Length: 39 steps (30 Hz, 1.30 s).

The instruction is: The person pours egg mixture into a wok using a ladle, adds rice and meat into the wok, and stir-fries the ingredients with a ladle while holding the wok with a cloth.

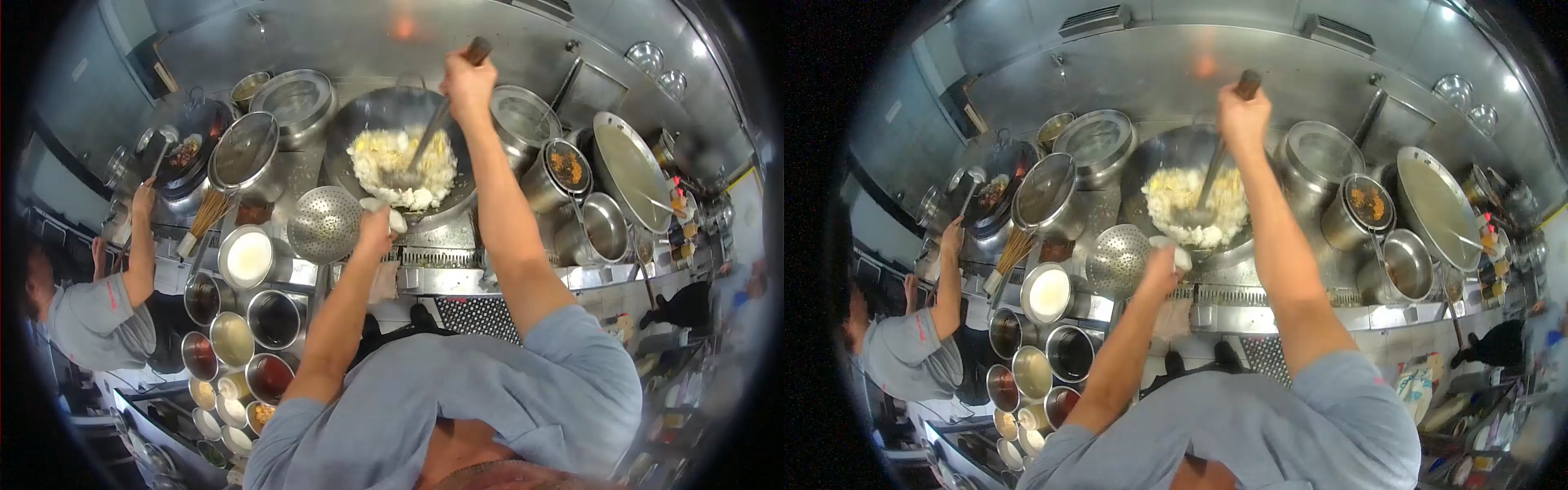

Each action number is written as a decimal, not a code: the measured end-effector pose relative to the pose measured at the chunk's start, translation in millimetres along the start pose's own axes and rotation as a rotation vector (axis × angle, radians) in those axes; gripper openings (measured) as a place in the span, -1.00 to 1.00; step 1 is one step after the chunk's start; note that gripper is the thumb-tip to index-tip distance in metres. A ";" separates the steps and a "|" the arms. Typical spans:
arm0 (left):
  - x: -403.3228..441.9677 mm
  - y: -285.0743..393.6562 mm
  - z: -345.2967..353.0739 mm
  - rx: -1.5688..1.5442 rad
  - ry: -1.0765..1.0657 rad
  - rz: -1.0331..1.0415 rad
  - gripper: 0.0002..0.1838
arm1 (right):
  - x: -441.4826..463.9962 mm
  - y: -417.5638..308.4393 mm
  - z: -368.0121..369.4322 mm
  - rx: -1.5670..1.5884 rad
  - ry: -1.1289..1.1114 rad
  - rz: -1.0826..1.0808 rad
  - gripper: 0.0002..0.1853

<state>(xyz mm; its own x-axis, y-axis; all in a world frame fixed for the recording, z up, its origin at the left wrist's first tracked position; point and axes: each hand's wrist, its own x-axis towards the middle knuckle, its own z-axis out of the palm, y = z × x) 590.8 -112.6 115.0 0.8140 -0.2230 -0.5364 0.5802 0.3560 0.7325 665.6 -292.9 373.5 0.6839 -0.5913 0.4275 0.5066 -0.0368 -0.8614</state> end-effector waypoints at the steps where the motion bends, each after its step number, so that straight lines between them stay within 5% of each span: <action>1: -4.5 -29.3 -7.7 0.018 0.090 0.131 -0.68 | -4.2 4.9 -3.3 0.041 -0.055 -0.044 -0.94; 6: -113.6 -26.3 -7.8 0.136 0.056 -0.081 -0.71 | 37.1 -68.9 -13.1 0.190 0.061 -0.028 -0.94; 10: -34.7 28.8 27.9 -0.023 -0.127 -0.029 -0.84 | -9.3 -69.3 1.2 0.083 -0.015 -0.005 -0.93; 12: -28.1 -6.4 8.3 -0.037 -0.031 0.033 -0.78 | -22.9 -1.5 -1.2 -0.019 -0.073 -0.045 -0.94; 16: -33.6 -110.7 -67.6 0.350 0.107 0.068 -0.61 | 8.2 -39.1 -16.2 0.164 0.037 -0.068 -0.97; 19: -83.5 -58.8 -32.0 0.323 -0.052 0.254 -0.72 | 18.0 -85.3 -20.3 0.154 0.029 -0.035 -0.93; 20: -101.2 1.5 11.3 -0.160 0.058 -0.097 -0.86 | 18.7 -94.6 -18.0 0.146 -0.023 -0.016 -0.91; 22: -43.2 9.3 5.4 -0.092 -0.205 -0.053 -0.89 | 8.0 -107.4 -18.8 0.135 -0.060 0.014 -0.90; 25: -51.3 34.8 33.6 -0.061 -0.107 -0.146 -0.88 | -3.8 -127.2 -3.9 0.170 -0.185 0.019 -0.94; 27: -46.7 46.3 40.9 -0.049 -0.055 -0.132 -0.83 | -25.5 -98.2 1.9 -0.003 -0.032 0.046 -0.97; 29: -19.7 16.8 19.5 0.037 -0.046 -0.036 -0.83 | -19.8 -11.4 -1.4 0.027 -0.128 0.047 -0.97; 30: -15.5 -15.2 3.3 0.079 -0.139 0.144 -0.83 | -6.3 13.0 -9.2 -0.009 -0.073 -0.092 -0.96; 33: -40.2 -60.5 -10.7 0.109 0.047 0.147 -0.84 | 17.9 -16.5 -33.0 0.182 0.071 -0.129 -0.95; 35: -18.7 -25.9 6.5 0.063 0.085 0.176 -0.85 | 42.7 -39.2 -38.9 0.186 0.125 -0.200 -0.94; 36: -9.0 -10.0 4.7 0.031 0.145 0.177 -0.79 | 57.2 -68.4 -43.6 0.384 -0.018 -0.118 -0.87; 37: 10.9 5.3 1.0 0.071 -0.024 0.127 -0.88 | 59.6 -86.4 -36.9 0.369 -0.035 -0.165 -0.80; 39: 37.3 14.6 1.8 0.242 -0.027 0.134 -0.88 | 58.4 -102.4 -28.8 0.358 -0.011 -0.213 -0.82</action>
<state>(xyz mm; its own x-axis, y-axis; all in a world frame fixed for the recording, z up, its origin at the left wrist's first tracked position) 629.6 -117.4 106.5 0.8826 -0.2140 -0.4185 0.4541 0.1579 0.8769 638.6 -346.8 478.7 0.5486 -0.5916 0.5908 0.7867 0.1260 -0.6043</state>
